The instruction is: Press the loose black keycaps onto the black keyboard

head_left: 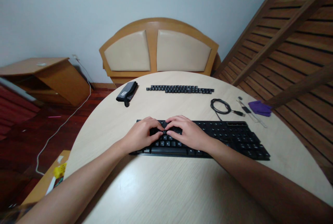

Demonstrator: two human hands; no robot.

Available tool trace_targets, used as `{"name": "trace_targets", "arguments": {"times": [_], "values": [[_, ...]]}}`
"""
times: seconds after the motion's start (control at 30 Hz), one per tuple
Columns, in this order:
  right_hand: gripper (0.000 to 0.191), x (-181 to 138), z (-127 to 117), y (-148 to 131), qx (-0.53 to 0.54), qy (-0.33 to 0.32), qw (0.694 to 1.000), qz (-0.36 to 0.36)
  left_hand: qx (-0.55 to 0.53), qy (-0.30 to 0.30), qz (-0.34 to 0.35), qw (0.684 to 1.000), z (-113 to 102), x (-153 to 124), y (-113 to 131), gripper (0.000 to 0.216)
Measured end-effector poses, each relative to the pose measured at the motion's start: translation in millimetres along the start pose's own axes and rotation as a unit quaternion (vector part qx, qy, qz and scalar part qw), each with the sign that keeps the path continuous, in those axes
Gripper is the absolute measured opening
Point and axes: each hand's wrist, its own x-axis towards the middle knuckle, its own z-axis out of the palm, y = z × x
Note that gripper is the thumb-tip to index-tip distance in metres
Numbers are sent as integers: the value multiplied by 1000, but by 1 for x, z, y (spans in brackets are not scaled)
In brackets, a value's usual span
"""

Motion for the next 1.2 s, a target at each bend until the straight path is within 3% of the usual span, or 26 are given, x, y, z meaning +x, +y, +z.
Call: {"name": "trace_targets", "arguments": {"times": [0.23,0.53,0.77,1.2], "values": [[12,3,1,-4,-45,-10,999,-4,7,14,4,1000,-2,1,3,7],[9,4,4,-11,-29,-12,999,30,-2,32,17,999,2,0,-3,5],[10,2,7,-14,-40,10,999,24,-71,20,-11,997,4,1,-2,4],[7,2,7,-13,-24,11,999,19,-63,20,-5,998,3,1,-1,4]]}}
